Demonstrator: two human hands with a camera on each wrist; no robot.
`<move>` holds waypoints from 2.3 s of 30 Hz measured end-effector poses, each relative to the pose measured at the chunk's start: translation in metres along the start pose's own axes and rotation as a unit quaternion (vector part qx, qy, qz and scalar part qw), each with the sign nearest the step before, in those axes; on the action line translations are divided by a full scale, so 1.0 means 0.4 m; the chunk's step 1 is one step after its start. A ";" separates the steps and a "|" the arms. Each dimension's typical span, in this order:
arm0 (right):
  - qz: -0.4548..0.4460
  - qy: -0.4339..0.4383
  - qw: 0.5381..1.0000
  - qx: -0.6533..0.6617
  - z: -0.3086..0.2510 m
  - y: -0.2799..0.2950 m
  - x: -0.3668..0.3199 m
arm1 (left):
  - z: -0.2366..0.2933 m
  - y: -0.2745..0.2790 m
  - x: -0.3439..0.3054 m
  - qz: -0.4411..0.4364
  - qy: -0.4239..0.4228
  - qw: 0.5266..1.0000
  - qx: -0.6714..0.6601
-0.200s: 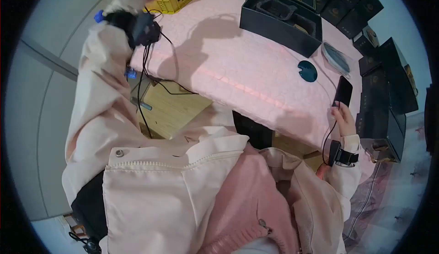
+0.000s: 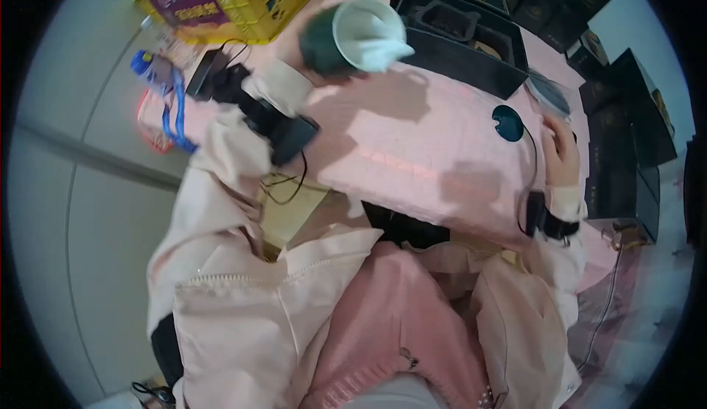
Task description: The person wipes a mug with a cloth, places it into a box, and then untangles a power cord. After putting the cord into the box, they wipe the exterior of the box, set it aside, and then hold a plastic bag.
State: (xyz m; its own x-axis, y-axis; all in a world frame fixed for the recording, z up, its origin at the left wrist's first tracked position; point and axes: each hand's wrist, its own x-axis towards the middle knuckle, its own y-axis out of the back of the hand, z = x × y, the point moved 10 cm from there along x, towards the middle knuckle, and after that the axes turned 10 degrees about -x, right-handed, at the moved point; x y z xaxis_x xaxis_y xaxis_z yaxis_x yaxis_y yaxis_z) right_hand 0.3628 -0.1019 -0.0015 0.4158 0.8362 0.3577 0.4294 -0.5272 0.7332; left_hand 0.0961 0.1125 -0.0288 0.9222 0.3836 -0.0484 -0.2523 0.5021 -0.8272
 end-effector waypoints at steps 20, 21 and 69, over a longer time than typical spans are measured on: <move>0.038 0.206 0.968 -0.136 -0.151 -0.393 0.173 | -0.112 0.152 0.174 0.036 -0.059 0.949 -0.307; -0.018 0.275 0.956 -0.097 -0.169 -0.470 0.142 | -0.115 0.119 0.172 -0.019 -0.032 0.950 -0.309; 0.006 -0.059 0.928 0.367 0.013 -0.387 0.156 | -0.214 0.152 0.224 0.068 -0.043 0.985 -0.150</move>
State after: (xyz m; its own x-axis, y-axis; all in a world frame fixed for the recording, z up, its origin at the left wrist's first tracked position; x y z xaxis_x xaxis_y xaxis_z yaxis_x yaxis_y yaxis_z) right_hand 0.3265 0.0311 -0.0958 0.4904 0.8301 0.2656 0.8368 -0.5336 0.1229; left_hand 0.1885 0.1111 -0.1312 0.8543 0.5022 -0.1342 -0.2628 0.1946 -0.9450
